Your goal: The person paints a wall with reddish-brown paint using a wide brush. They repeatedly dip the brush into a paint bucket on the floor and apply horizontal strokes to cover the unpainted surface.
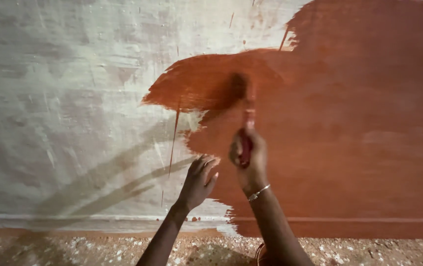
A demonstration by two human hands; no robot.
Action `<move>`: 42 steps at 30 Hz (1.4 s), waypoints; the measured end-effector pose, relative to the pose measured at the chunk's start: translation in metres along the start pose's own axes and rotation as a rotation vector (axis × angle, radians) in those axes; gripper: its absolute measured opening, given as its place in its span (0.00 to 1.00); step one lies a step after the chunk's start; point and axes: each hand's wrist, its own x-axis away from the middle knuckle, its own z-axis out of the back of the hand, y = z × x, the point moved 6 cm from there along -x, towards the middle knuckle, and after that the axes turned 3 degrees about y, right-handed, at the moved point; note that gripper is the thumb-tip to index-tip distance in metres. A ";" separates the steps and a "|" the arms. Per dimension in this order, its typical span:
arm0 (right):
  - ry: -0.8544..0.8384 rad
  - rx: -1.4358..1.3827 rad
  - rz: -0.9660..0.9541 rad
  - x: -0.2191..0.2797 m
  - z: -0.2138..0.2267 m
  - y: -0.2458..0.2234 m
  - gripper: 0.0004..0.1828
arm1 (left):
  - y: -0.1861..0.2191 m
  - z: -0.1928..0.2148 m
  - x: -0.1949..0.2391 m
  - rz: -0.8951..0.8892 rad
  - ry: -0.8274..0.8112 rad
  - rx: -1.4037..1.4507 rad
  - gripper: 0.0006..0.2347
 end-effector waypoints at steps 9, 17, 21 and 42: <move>0.151 0.181 0.173 -0.005 -0.054 0.054 0.19 | -0.046 -0.013 0.017 0.030 0.014 0.031 0.25; -0.318 0.074 -0.312 0.013 -0.118 0.124 0.16 | -0.067 -0.026 0.016 0.100 0.044 0.498 0.23; 0.040 0.018 0.170 0.007 -0.088 0.088 0.16 | -0.062 0.021 0.018 0.116 0.094 0.187 0.25; 0.113 0.055 0.245 0.012 -0.076 0.065 0.18 | -0.053 0.060 0.024 0.040 0.140 0.065 0.19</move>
